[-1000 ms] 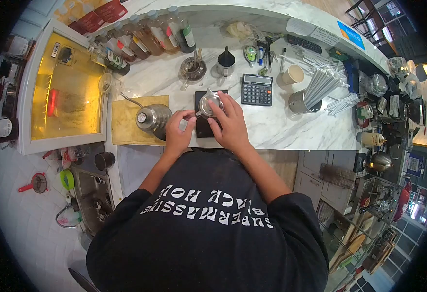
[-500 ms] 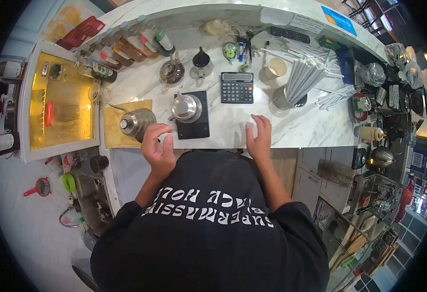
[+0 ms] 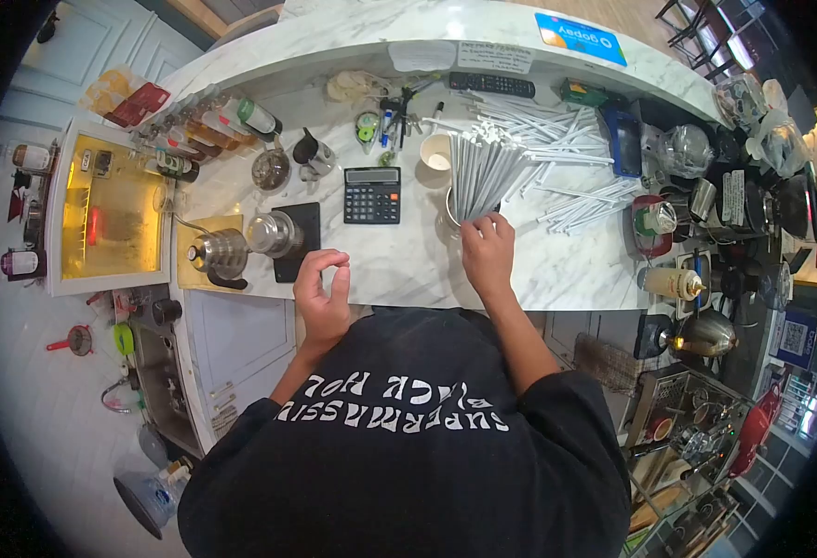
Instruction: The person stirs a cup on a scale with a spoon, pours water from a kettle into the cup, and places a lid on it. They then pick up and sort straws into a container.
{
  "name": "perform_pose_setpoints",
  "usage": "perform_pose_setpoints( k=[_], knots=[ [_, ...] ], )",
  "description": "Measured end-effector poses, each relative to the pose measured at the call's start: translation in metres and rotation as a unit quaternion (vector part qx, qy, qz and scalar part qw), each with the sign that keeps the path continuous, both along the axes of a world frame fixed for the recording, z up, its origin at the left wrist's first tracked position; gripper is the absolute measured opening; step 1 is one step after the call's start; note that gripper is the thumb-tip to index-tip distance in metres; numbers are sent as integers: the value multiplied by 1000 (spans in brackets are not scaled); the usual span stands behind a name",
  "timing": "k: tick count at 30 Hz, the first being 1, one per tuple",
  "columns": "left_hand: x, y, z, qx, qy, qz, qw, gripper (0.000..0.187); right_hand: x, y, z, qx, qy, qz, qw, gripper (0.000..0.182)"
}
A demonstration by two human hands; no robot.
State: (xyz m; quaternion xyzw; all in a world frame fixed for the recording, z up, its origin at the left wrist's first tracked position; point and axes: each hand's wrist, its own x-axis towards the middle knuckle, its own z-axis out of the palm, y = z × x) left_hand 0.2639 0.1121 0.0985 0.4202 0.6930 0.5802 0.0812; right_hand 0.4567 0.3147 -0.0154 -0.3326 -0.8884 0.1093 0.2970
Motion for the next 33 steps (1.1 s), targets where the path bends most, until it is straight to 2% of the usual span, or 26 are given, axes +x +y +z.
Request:
perform_pose_setpoints(
  k=[5,7,8,9,12,15,16,18,21,24,28,33],
  knots=[
    [47,26,-19,-18,-34,21,999,13,25,8,5,-10,22,40,999,27],
    [56,34,-28,-43,-54,23,997,13,34,12,8,-26,44,94,994,26],
    [59,39,-31,-50,-58,31,997,13,38,12,8,-69,43,114,990,39],
    [60,43,-34,-50,-58,27,997,13,42,14,8,-68,42,110,991,39],
    [58,53,-49,-68,-82,49,993,14,48,17,13,-112,64,189,974,55],
    [56,62,-58,-97,-95,44,990,15,57,19,24,-91,64,206,972,52],
    [56,64,-59,-97,-95,38,990,15,62,24,23,-90,65,201,973,52],
    [62,70,-57,-112,-101,44,988,16,81,38,14,-126,109,116,979,47],
    [71,78,-50,-99,-65,24,993,16,119,68,-14,-163,123,-52,978,39],
    [84,87,-44,-88,-53,-3,995,15,164,100,-51,-111,52,-153,981,35],
    [96,95,-36,-94,-44,-46,994,15,192,119,-57,-111,-14,-165,980,35],
    [102,111,-34,-100,-47,-72,991,15,183,126,-52,-78,-55,-83,992,30]
  ],
)
